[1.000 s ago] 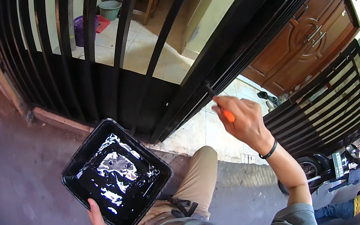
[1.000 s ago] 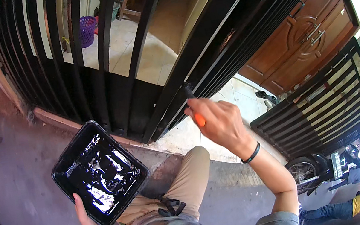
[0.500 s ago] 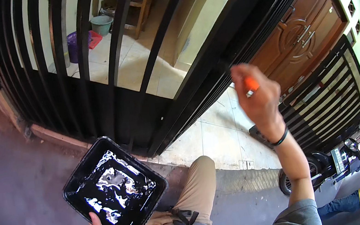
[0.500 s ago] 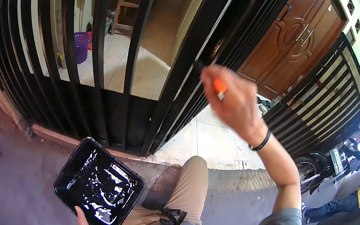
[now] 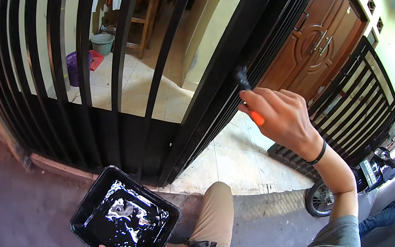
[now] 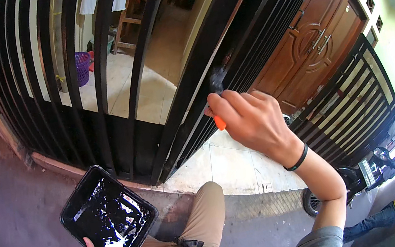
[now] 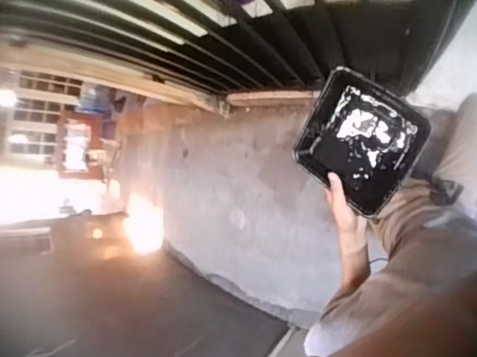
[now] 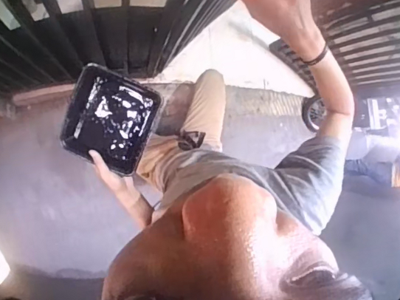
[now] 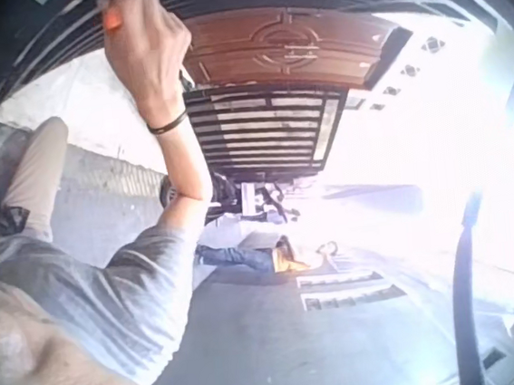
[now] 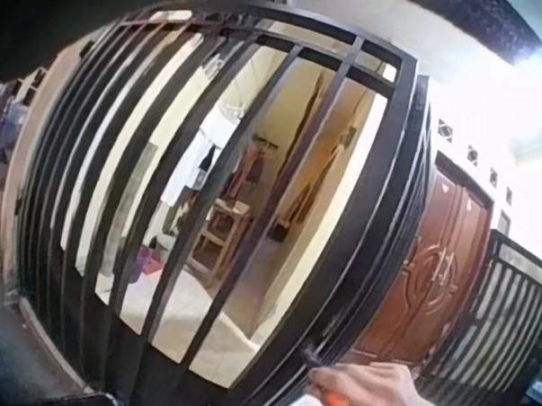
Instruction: The person paints a metal gate with a brush and black paint, dipping the brush into a tray and applying the paint to the vertical bars.
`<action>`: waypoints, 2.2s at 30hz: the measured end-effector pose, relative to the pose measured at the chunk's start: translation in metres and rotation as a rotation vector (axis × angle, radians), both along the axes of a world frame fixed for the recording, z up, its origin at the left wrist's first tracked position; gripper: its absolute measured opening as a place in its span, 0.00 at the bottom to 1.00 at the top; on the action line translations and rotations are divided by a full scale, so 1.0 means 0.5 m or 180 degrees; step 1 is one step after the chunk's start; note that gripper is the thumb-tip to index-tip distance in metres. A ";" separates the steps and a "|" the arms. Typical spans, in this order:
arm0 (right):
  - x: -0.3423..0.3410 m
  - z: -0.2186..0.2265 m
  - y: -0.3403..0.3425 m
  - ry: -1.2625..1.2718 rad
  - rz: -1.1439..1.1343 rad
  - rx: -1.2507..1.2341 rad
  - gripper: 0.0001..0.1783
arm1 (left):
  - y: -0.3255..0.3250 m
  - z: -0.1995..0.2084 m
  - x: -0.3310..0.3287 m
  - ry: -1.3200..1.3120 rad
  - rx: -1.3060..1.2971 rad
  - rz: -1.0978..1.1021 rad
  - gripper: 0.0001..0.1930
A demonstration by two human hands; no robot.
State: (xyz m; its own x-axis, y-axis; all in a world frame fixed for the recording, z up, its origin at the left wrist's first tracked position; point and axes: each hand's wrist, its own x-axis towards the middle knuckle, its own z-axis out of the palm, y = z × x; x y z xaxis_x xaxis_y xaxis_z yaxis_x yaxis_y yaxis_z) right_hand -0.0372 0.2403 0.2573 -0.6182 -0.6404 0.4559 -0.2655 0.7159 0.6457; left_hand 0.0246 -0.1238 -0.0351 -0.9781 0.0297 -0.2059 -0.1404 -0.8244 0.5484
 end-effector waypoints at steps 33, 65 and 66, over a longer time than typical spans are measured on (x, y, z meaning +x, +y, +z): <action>0.052 -0.180 0.098 0.0518 0.0233 -0.0774 0.21 | 0.042 0.016 0.015 0.0047 -0.0194 -0.0466 0.35; 0.290 -0.368 0.091 -0.0739 -0.0972 -0.3256 0.06 | 0.363 -0.002 -0.005 0.0048 -0.0588 -0.1716 0.24; 0.294 -0.368 0.095 -0.0708 -0.0992 -0.3338 0.06 | 0.368 -0.003 -0.005 0.0076 -0.0632 -0.1692 0.24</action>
